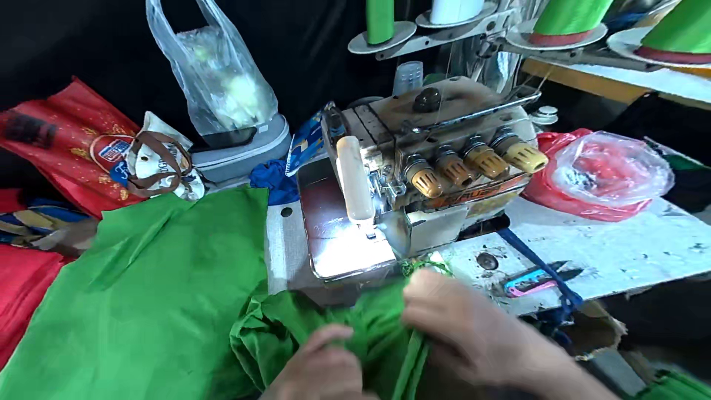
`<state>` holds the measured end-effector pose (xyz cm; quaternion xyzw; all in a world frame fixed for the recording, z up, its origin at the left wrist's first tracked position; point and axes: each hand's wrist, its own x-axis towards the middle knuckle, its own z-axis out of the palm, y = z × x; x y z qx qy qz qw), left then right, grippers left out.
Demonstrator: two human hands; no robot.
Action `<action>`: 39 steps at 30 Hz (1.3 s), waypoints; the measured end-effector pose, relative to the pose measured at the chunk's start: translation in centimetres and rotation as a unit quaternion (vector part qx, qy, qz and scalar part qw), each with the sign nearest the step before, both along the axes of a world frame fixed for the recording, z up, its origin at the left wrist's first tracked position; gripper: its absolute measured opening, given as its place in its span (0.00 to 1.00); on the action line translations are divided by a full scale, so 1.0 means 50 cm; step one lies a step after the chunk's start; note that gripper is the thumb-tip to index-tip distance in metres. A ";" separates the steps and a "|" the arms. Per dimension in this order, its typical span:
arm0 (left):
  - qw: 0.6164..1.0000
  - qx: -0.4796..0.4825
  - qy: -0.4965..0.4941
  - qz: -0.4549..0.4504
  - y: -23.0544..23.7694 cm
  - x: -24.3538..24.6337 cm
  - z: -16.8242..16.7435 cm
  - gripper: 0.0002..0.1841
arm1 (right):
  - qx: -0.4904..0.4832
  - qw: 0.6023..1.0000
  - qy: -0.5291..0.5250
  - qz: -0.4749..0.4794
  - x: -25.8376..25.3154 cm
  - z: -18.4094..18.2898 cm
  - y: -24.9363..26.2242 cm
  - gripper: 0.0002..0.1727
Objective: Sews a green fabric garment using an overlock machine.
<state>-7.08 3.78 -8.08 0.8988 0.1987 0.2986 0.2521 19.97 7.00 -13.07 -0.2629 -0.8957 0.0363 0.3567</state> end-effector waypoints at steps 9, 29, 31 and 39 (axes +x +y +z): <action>0.986 0.060 -0.102 0.116 0.079 -0.054 0.075 0.06 | -0.071 0.985 0.113 -0.106 0.020 0.072 -0.002 0.11; 0.694 -0.241 -0.534 0.418 -0.163 -0.390 0.046 0.18 | 0.191 0.971 0.095 -0.108 -0.427 0.329 0.122 0.19; 0.605 -0.333 -0.559 0.459 -0.161 -0.399 -0.032 0.20 | 0.090 0.992 -0.035 -0.081 -0.478 0.253 0.177 0.26; 0.615 -0.498 -0.520 0.322 -0.246 -0.399 -0.286 0.12 | -0.033 0.995 -0.072 0.062 -0.485 -0.013 0.029 0.13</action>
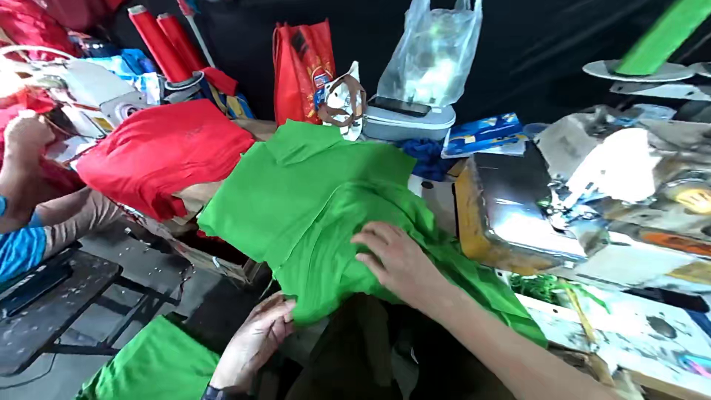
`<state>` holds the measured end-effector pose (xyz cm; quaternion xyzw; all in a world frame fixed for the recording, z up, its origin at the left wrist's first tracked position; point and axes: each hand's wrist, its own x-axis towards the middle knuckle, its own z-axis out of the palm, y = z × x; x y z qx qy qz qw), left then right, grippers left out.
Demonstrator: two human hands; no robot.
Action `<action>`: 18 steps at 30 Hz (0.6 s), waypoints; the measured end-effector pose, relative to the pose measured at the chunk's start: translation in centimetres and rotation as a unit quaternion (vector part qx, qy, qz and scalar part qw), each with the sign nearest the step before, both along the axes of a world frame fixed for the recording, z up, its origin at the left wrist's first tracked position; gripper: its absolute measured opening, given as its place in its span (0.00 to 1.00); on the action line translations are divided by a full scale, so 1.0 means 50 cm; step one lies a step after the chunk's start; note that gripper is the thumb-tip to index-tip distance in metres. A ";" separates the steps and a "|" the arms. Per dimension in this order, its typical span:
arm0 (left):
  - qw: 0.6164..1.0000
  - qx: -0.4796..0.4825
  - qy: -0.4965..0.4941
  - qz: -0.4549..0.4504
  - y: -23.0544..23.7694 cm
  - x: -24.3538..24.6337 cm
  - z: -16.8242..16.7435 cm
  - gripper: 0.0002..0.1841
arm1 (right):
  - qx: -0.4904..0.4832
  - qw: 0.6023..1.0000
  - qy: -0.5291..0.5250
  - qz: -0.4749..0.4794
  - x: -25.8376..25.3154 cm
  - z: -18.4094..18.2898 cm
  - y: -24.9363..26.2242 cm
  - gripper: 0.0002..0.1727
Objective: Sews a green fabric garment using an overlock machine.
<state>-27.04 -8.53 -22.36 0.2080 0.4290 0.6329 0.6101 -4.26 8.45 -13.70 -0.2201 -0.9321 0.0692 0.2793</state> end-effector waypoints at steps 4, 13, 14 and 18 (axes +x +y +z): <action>0.997 0.029 0.065 0.021 0.007 0.031 0.054 0.07 | -0.057 0.991 0.060 0.104 -0.025 -0.028 -0.085 0.14; 0.992 0.114 0.034 0.047 0.013 0.083 0.112 0.13 | -0.258 0.939 0.164 0.158 -0.043 -0.015 -0.112 0.06; 0.992 0.110 0.047 0.049 0.009 0.078 0.115 0.14 | -0.279 0.935 0.165 0.142 -0.026 0.009 -0.108 0.05; 0.938 0.106 0.318 0.087 -0.010 0.011 0.137 0.12 | -0.255 0.939 0.228 -0.024 0.094 0.153 -0.049 0.07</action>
